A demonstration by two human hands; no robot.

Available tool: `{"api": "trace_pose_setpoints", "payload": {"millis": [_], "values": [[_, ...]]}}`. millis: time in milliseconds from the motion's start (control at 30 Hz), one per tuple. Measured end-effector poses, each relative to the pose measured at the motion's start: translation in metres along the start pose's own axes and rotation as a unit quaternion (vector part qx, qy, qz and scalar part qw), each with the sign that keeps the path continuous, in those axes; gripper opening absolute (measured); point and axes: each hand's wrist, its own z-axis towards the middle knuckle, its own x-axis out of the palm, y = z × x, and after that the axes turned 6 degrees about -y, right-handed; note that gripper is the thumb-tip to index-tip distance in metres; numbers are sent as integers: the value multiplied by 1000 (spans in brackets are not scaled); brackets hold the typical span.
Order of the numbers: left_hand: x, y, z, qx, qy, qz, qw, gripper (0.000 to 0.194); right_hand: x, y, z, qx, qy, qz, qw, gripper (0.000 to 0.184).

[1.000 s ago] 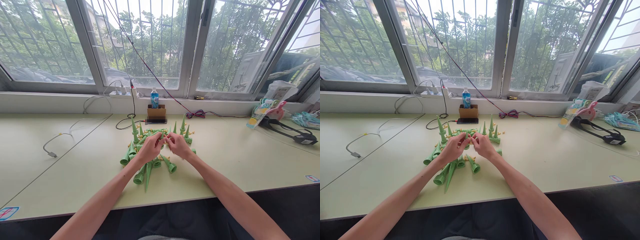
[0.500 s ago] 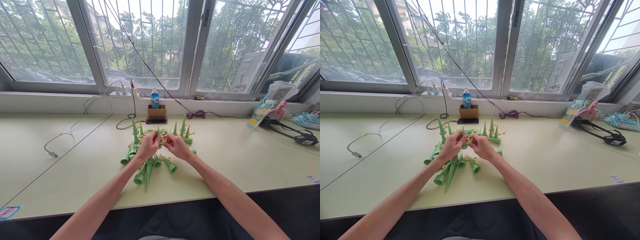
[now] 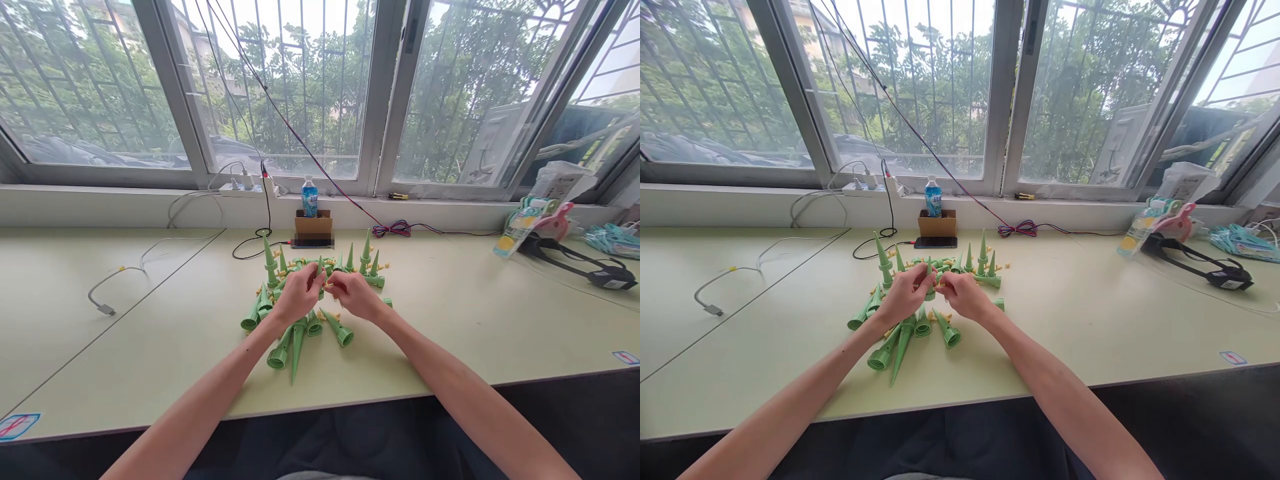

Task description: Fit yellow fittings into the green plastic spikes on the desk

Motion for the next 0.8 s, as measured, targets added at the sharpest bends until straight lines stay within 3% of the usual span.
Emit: {"api": "trace_pose_setpoints", "payload": {"millis": [167, 600, 800], "values": [[1, 3, -1, 9, 5, -1, 1000, 24, 3, -5, 0, -28, 8, -53, 998, 31], [0, 1, 1, -5, -10, -9, 1000, 23, 2, -4, 0, -15, 4, -55, 998, 33], [-2, -1, 4, -44, -49, -10, 998, 25, 2, -2, -1, -23, -10, -15, 1000, 14]]}}
